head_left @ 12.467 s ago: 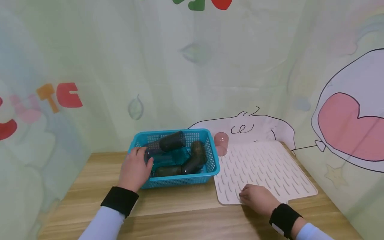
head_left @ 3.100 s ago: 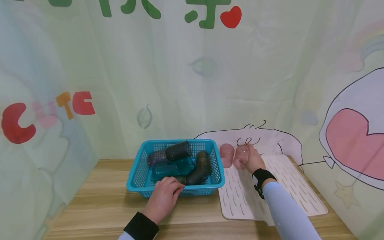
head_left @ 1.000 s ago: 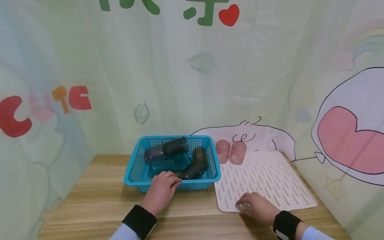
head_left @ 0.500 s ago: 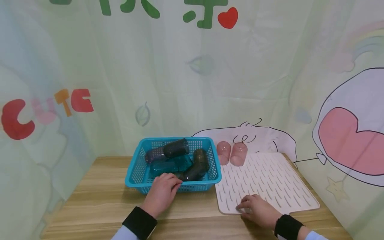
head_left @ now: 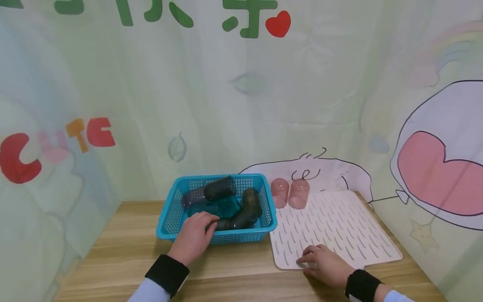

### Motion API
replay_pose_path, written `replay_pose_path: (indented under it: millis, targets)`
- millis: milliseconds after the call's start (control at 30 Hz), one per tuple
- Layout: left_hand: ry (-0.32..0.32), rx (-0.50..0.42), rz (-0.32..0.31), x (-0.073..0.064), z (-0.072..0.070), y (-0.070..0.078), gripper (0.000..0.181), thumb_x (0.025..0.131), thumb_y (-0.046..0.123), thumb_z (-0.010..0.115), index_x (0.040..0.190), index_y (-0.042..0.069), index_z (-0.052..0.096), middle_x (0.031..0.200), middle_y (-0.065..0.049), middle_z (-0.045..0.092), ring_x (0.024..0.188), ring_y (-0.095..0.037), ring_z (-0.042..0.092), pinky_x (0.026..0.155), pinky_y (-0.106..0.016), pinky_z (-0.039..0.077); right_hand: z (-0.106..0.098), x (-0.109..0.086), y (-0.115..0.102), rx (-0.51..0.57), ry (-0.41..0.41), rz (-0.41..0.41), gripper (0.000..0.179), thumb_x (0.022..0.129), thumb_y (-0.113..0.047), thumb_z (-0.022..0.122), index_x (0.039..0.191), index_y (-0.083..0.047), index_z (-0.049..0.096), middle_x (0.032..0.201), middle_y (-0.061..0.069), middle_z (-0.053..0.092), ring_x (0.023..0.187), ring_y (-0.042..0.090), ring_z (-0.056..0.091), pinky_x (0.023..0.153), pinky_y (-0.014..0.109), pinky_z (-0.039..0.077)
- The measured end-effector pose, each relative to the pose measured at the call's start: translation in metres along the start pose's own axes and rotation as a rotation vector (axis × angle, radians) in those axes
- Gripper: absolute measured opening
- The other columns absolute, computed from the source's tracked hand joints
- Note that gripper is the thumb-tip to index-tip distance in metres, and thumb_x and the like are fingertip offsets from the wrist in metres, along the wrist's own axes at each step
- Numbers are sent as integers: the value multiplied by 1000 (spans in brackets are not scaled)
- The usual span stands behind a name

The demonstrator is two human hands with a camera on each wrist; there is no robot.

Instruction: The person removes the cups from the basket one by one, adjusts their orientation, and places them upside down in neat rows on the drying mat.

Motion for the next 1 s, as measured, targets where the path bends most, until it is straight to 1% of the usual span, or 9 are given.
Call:
replay_pose_path:
  millis: [67, 167, 233, 367, 500, 633, 700, 867, 1000]
  targets:
    - [17, 13, 6, 5, -7, -4, 19, 89, 18, 66, 108, 12, 67, 102, -2, 69, 96, -19, 58, 85, -49, 52, 1, 0, 1, -11, 0, 0, 23, 83, -31, 72, 106, -32, 72, 102, -10, 59, 92, 15, 48, 81, 42, 50]
    - [23, 31, 8, 13, -15, -9, 26, 91, 18, 64, 115, 9, 63, 107, -8, 68, 99, -23, 59, 86, -49, 53, 0, 0, 2, -18, 7, -8, 23, 82, -31, 73, 106, -32, 72, 101, -10, 59, 91, 15, 48, 81, 43, 50]
    - [14, 45, 1, 19, -19, -13, 31, 91, 19, 64, 119, 7, 60, 110, -11, 67, 101, -25, 58, 87, -49, 53, 0, 0, 2, -20, 11, -14, 23, 83, -31, 73, 106, -32, 71, 101, -10, 59, 91, 14, 48, 81, 42, 50]
    - [-31, 50, -32, 31, -22, -22, 37, 92, 20, 62, 126, 6, 55, 117, -14, 63, 107, -28, 55, 90, -49, 51, 1, 1, 1, -28, 21, -25, 23, 83, -32, 72, 107, -31, 71, 102, -10, 59, 90, 13, 49, 80, 41, 50]
    - [-92, 47, -71, 43, -20, -32, 44, 93, 20, 61, 132, 4, 49, 124, -18, 58, 112, -31, 52, 94, -51, 48, 1, 1, -1, -26, 24, -36, 23, 84, -31, 71, 107, -31, 71, 102, -10, 59, 89, 11, 49, 80, 40, 49]
    - [-164, 42, -107, 54, -15, -41, 49, 93, 21, 61, 136, 2, 44, 131, -21, 52, 116, -34, 49, 96, -53, 46, 0, 0, -3, -12, 18, -53, 23, 84, -30, 71, 107, -31, 71, 101, -10, 59, 88, 10, 49, 80, 39, 50]
    - [-196, 48, -112, 59, -13, -43, 50, 93, 21, 61, 136, 1, 44, 133, -23, 50, 117, -35, 48, 97, -53, 45, 0, 0, -5, -11, 17, -64, 23, 84, -30, 71, 107, -30, 71, 101, -9, 59, 88, 10, 49, 79, 39, 50]
    - [-251, 79, -112, 70, -8, -46, 53, 92, 20, 62, 136, -1, 43, 135, -24, 48, 119, -37, 46, 99, -54, 43, -1, 0, -7, -27, 15, -74, 24, 84, -30, 72, 107, -31, 71, 102, -9, 59, 88, 10, 50, 79, 38, 50]
    - [-301, 108, -137, 77, -1, -50, 56, 91, 20, 63, 138, -1, 40, 137, -25, 45, 121, -38, 44, 101, -54, 42, -2, 0, -7, -27, 7, -67, 24, 84, -30, 72, 108, -30, 71, 101, -9, 59, 87, 10, 49, 78, 37, 50]
Point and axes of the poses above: each hand's wrist, its own x-axis towards the middle knuckle, its own z-axis out of the palm, y = z × x, the point moved 10 cm from there along x, towards the middle knuckle
